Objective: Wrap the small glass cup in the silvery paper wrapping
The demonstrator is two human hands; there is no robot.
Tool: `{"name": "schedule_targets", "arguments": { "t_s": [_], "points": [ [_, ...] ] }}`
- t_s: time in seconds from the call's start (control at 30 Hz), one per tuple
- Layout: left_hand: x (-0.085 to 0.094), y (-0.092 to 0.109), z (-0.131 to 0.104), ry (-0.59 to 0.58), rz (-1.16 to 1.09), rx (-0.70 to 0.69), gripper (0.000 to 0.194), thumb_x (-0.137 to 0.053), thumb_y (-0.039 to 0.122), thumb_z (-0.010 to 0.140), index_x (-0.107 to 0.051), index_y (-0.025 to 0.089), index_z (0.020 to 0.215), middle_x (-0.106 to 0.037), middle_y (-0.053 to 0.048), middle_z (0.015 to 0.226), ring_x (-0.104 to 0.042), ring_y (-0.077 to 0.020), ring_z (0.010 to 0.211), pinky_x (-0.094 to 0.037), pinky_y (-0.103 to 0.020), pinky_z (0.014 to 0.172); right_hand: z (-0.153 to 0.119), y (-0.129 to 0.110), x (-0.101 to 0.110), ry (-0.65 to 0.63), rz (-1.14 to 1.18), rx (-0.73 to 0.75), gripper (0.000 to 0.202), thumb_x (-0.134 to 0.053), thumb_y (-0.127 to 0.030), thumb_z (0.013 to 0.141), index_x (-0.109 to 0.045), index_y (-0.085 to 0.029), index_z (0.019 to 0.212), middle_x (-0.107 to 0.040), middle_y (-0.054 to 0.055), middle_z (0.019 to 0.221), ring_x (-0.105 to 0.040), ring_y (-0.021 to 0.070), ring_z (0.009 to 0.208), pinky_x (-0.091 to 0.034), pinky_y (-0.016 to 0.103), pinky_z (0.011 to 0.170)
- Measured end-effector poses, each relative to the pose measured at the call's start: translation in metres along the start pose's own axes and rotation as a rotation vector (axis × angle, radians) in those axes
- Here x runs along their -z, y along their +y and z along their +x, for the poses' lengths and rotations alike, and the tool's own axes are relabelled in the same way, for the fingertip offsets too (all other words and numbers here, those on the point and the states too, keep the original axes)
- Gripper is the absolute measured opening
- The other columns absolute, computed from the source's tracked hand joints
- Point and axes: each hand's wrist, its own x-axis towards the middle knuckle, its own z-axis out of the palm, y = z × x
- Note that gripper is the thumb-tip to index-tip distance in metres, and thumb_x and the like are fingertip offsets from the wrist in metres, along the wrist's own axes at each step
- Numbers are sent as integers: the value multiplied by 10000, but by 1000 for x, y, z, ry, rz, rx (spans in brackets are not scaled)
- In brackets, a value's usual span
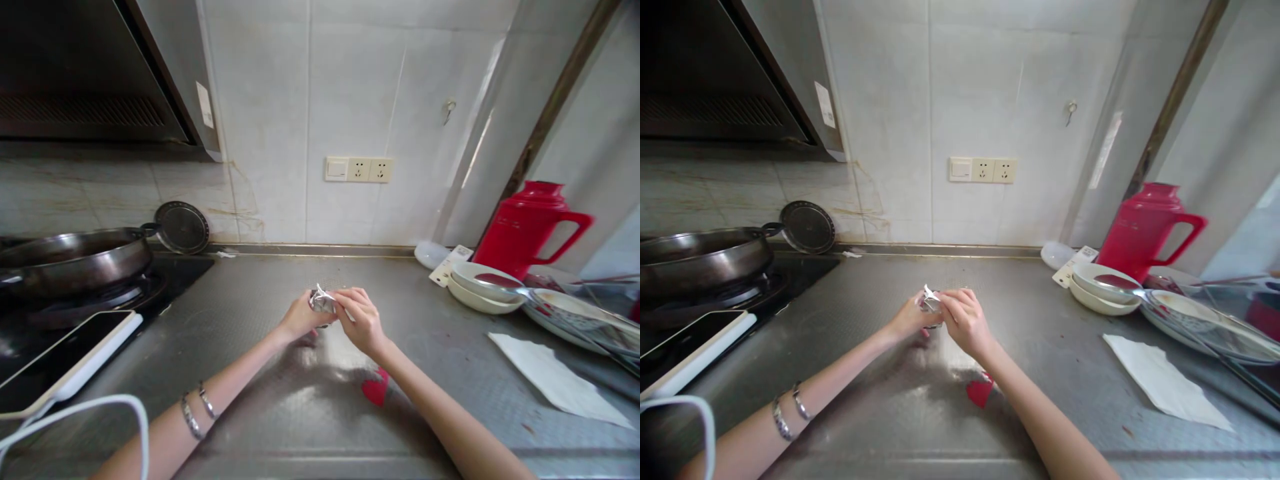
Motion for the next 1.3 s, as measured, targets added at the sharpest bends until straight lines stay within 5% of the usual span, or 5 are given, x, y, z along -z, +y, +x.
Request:
{"name": "schedule_targets", "arguments": {
  "t_s": [0.57,0.8,1.07,1.3],
  "points": [
    [5,2,3,94,-28,59,525,-832,354,546,-563,133,939,-618,-39,822,-603,-144,677,-460,-174,419,3,-4,0,34,24,-55,217,-515,-121,891,-648,-220,1030,-728,69,877,-667,181,755,-507,377,755],
    [0,-4,0,64,64,8,633,-842,384,526,-554,148,1038,-617,-47,874,-590,-144,669,-434,-179,406,4,3,-1,185,25,-456,161,-522,-297,916,-662,-221,889,-722,55,786,-668,193,706,-526,330,666],
    [-6,-5,-5,-20,35,-169,746,-856,277,518,-530,128,1172,-653,-76,963,-619,-172,792,-503,-270,685,3,7,-12,-58,596,-817,305,-558,-451,866,-612,-172,977,-723,79,924,-696,206,863,-564,323,746],
    [-5,-1,-3,-14,-51,-95,707,-829,275,573,-493,140,1180,-657,-100,1032,-629,-161,751,-516,-256,591,7,1,-6,-181,761,-877,470,-688,-398,771,-541,-197,1169,-621,105,1232,-606,217,1118,-482,383,971]
  ]
}}
